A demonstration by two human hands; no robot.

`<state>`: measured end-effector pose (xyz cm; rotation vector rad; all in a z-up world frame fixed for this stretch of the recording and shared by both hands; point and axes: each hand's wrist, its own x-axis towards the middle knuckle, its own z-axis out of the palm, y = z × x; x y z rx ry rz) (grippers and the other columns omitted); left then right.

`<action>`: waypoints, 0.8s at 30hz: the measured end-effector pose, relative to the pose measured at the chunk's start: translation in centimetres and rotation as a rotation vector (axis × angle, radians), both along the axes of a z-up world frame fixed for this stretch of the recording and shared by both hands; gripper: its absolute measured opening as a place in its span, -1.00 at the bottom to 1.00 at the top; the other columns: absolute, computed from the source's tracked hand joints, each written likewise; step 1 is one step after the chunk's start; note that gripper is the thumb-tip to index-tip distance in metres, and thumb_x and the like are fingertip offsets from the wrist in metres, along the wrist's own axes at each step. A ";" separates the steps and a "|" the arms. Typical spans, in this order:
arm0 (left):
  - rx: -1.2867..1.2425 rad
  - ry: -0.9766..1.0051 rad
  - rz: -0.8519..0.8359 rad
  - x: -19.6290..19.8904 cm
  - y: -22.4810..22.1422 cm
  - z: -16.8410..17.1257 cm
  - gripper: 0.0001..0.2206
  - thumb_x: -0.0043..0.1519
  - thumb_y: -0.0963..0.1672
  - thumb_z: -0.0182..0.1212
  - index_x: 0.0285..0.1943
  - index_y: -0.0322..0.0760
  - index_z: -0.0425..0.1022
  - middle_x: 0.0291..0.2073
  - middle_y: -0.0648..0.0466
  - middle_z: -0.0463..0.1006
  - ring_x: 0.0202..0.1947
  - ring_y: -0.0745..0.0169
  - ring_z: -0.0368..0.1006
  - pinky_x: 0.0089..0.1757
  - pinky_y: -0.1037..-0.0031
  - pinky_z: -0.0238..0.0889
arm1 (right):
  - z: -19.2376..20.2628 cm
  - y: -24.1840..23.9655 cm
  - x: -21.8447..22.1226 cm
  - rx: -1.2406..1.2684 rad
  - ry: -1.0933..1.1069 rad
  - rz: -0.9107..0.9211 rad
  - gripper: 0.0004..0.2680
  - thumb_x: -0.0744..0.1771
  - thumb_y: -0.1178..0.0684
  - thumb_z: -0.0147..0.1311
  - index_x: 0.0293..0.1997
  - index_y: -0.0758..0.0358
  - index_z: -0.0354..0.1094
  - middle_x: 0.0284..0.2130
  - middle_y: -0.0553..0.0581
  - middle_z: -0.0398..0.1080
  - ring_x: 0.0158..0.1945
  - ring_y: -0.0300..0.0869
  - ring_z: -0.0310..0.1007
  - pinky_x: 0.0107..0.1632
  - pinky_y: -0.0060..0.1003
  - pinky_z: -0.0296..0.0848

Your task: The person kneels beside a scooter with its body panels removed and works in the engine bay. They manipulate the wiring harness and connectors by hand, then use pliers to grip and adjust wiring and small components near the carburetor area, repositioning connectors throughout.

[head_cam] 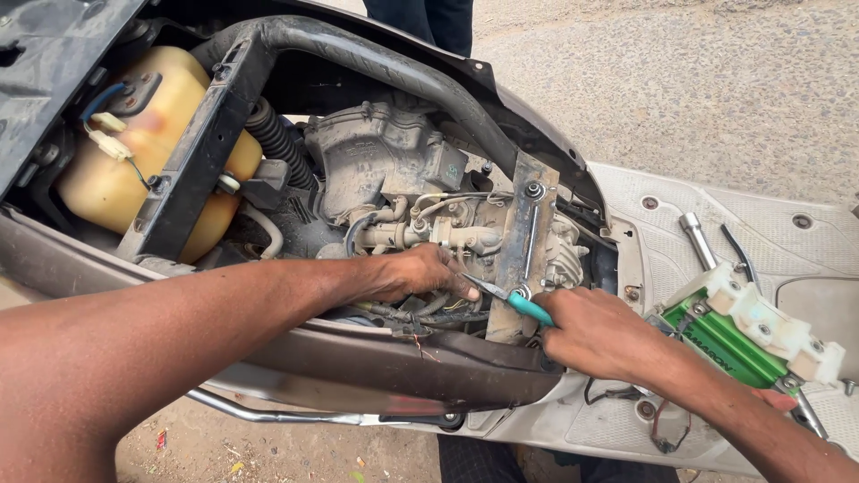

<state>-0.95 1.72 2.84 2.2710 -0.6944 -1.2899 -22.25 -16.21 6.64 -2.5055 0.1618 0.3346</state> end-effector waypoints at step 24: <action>0.081 0.290 0.428 0.4 1.4 -2.5 -0.63 -0.11 -0.04 0.55 -0.12 -0.19 0.73 0.07 -0.10 0.67 0.29 0.00 0.38 0.27 0.11 0.11 | -1.4 -4.1 8.9 -0.116 0.286 0.386 -0.62 0.24 0.13 0.00 0.21 0.20 0.30 -0.17 0.20 0.52 -0.13 -0.05 0.65 -0.02 -0.09 0.59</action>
